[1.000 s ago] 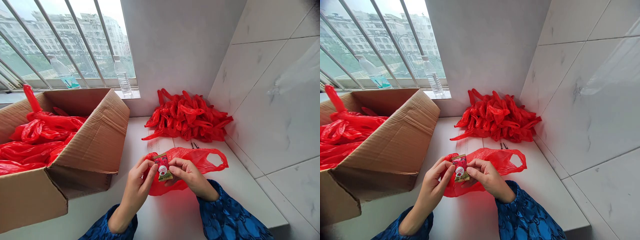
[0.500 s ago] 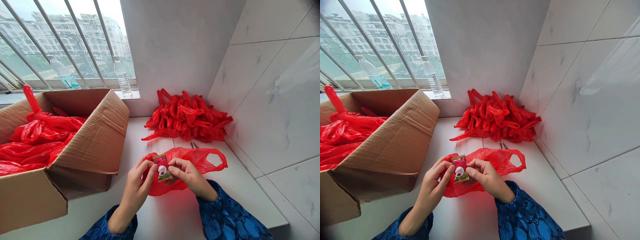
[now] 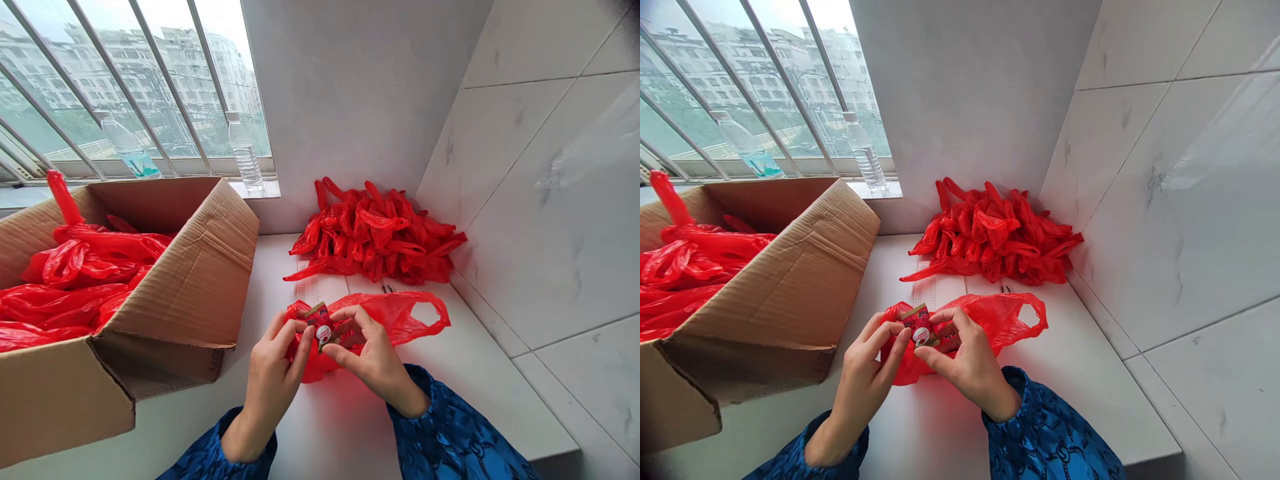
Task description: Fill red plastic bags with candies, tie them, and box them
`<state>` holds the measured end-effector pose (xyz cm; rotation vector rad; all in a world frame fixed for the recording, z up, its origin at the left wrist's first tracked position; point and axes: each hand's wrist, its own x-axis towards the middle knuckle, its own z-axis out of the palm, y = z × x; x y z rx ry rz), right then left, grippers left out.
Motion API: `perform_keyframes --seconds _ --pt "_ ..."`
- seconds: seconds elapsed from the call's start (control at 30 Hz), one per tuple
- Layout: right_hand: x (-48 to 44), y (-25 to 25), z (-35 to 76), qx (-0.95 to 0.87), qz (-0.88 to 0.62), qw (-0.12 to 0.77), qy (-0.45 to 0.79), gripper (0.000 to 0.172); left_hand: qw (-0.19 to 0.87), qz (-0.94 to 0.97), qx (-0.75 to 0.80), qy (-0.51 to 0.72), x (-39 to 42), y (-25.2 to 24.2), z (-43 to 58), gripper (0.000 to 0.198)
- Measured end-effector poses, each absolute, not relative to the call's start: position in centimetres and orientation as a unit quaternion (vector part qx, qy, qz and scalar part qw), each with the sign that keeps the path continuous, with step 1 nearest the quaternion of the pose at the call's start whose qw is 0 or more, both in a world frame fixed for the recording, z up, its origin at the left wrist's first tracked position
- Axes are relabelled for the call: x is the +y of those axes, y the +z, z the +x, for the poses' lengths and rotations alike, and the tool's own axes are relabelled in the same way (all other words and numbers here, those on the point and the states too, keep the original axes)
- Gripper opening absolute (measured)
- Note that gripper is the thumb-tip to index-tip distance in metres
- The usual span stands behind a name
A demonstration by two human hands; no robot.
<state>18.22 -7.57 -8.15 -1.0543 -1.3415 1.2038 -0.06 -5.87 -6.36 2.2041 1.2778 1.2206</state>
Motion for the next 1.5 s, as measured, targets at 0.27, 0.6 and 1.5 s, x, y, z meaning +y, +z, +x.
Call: perform_keyframes --seconds 0.27,0.6,1.5 --pt "-7.3 -7.6 18.4 -0.472 -0.353 0.522 0.617 0.034 0.181 0.779 0.401 0.447 -5.7 -6.3 0.0 0.017" --pt "-7.6 -7.1 19.2 -0.491 -0.326 0.507 0.629 0.026 0.208 0.770 0.403 0.449 -5.5 -6.4 -0.1 0.014" --pt "-14.1 -7.1 28.7 -0.559 -0.682 0.460 -0.100 0.037 0.109 0.753 0.386 0.521 -8.6 -6.2 -4.4 0.064"
